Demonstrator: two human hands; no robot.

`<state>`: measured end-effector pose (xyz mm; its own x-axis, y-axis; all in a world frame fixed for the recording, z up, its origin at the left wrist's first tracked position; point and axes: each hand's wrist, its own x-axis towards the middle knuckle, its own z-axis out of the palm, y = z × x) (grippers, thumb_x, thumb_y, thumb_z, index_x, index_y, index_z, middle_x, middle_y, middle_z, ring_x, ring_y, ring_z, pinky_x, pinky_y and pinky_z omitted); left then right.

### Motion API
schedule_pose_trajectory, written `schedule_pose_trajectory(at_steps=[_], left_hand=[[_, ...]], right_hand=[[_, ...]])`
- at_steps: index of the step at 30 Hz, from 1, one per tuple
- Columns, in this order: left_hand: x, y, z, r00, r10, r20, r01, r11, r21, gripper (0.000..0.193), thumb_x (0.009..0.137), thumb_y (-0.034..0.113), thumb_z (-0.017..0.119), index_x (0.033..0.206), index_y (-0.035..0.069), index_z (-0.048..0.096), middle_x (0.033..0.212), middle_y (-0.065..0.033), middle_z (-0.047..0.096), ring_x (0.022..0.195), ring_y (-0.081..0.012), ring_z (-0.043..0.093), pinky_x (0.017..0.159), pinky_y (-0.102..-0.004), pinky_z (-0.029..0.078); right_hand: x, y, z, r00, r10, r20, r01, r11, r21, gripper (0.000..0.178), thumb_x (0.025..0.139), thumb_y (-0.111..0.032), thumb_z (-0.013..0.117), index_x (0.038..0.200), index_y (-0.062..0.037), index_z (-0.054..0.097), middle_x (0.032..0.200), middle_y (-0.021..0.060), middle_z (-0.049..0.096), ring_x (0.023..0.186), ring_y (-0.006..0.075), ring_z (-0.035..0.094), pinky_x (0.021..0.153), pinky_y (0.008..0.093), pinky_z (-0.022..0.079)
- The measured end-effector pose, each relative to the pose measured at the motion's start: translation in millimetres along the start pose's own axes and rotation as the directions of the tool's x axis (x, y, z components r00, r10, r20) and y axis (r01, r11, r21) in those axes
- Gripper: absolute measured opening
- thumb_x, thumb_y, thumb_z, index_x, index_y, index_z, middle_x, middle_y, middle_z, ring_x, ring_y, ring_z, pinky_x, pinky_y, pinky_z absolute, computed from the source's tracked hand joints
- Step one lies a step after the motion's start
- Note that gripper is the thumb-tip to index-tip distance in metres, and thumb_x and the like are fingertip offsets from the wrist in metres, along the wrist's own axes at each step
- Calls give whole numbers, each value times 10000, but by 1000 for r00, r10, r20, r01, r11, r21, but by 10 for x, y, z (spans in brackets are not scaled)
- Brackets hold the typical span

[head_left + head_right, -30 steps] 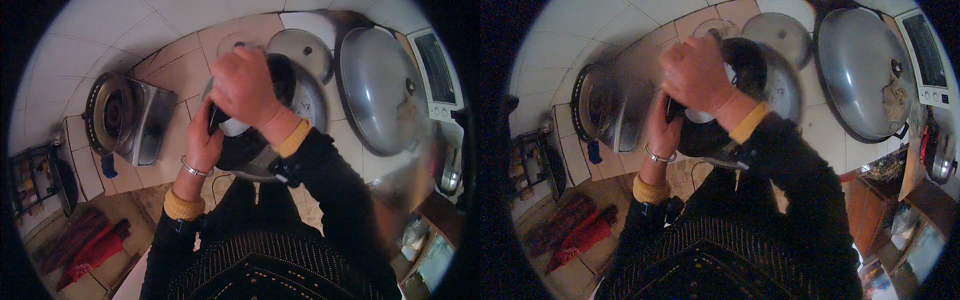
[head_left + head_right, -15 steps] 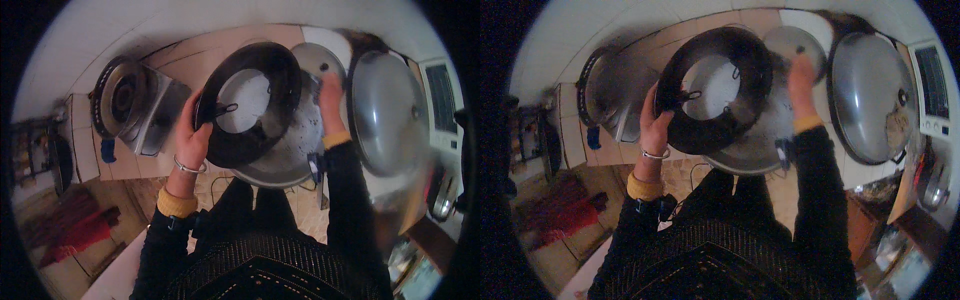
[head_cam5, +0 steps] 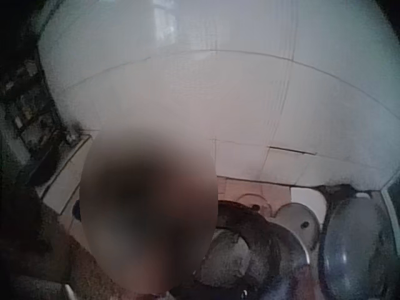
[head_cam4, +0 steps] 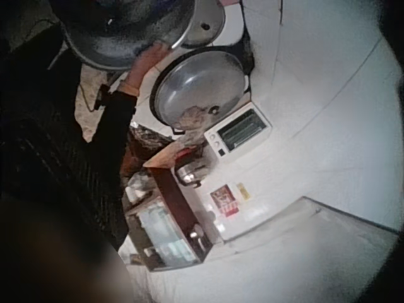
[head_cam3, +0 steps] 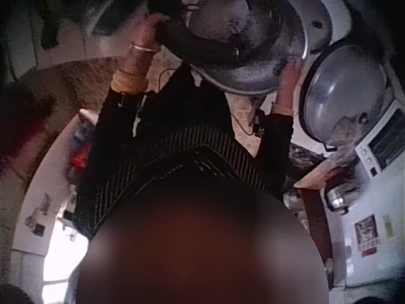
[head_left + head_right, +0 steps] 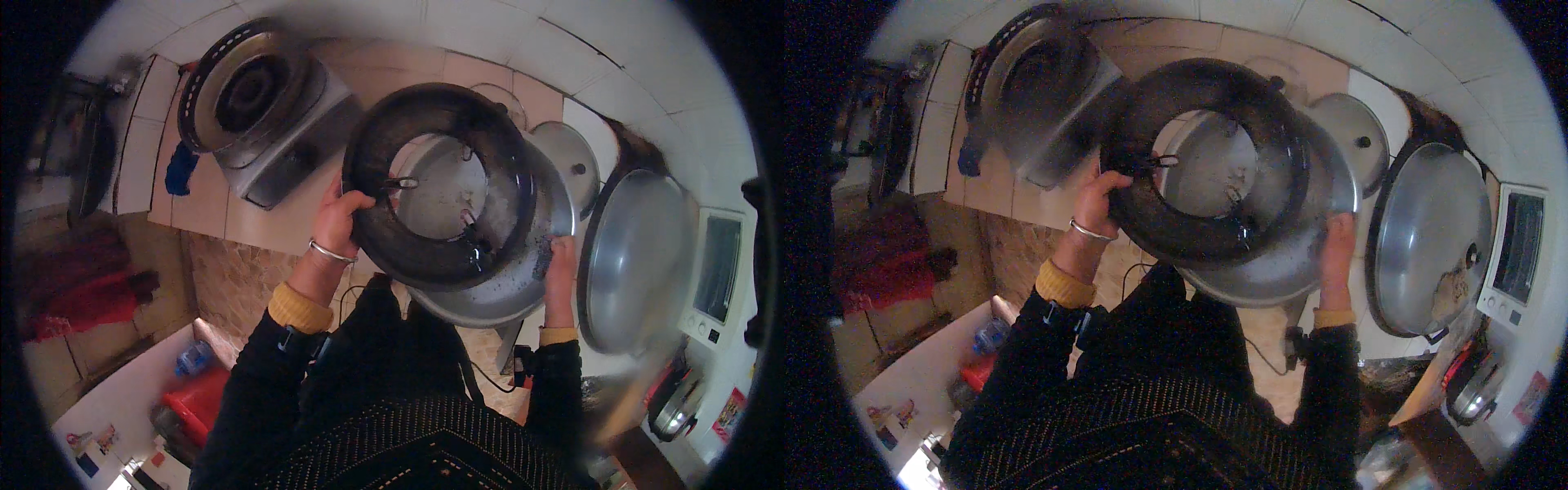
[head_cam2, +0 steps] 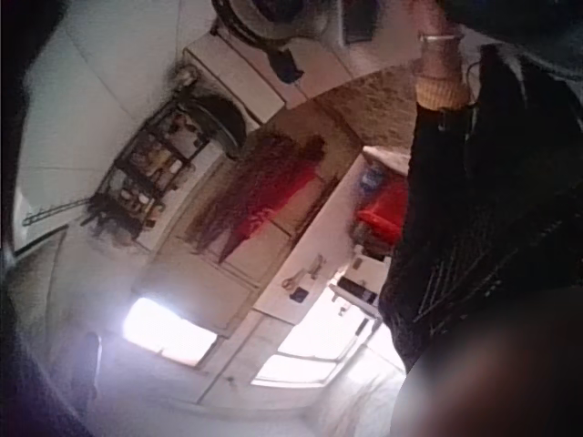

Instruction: The person wipes a tiled kitchen counter with a blue cloth, then scrubs a black circular tray in a metal basin filled with soapy water. The person repeatedly scrubs the tray with a sponge, rinses it, and continues scrubbing until the end of the clip.

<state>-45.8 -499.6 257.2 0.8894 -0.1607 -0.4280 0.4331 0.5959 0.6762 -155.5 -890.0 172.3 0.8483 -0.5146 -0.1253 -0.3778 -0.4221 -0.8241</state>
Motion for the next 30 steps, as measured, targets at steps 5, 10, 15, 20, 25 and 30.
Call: schedule_pose_trajectory(at_steps=[5,10,15,20,25,30], left_hand=[[-49,-21,-132,995,-95,-38,92,992,-84,578,751,-75,485,1323,-4,449,1085,-215,648,892,-338,661,832,-450,564],[-84,-78,-200,993,-115,18,116,981,-153,576,760,-58,516,1326,10,438,1077,-216,650,900,-356,664,831,-469,565],[-93,-143,-193,997,-75,-26,72,991,-111,565,751,-67,551,1303,5,455,1108,-171,631,934,-324,648,853,-440,552],[-90,-179,-75,999,-29,-21,30,999,19,582,739,-53,607,1302,8,475,1128,-117,622,1010,-251,603,893,-359,504],[-64,-237,141,999,35,-4,-34,990,137,660,709,-59,630,1342,21,462,1150,-97,605,1037,-215,576,900,-329,477],[16,-198,249,991,121,59,-135,922,362,659,709,-24,648,1342,30,473,1083,-73,618,987,-182,582,874,-302,472]], right_hand=[[96,20,279,991,-93,99,118,946,-301,239,957,-258,479,981,-36,563,961,138,571,880,275,548,807,414,439],[48,117,589,948,-136,289,150,988,-28,426,936,-331,535,1264,-59,519,1250,137,544,1151,289,511,995,428,394],[-223,55,636,783,-205,587,543,686,-485,719,880,-453,613,1454,-72,409,1444,147,467,1376,298,378,1161,472,253],[-215,74,583,921,-119,372,388,376,-842,725,850,-363,660,1453,-54,402,1429,192,463,1381,353,359,1151,482,264],[-223,264,556,800,-370,473,598,563,-571,573,756,-56,675,1309,-97,528,1236,191,583,1181,381,542,1004,439,440],[-40,-72,229,992,-8,124,47,947,-316,526,836,-144,661,1331,-45,515,1320,187,553,1205,332,541,1025,405,426]])
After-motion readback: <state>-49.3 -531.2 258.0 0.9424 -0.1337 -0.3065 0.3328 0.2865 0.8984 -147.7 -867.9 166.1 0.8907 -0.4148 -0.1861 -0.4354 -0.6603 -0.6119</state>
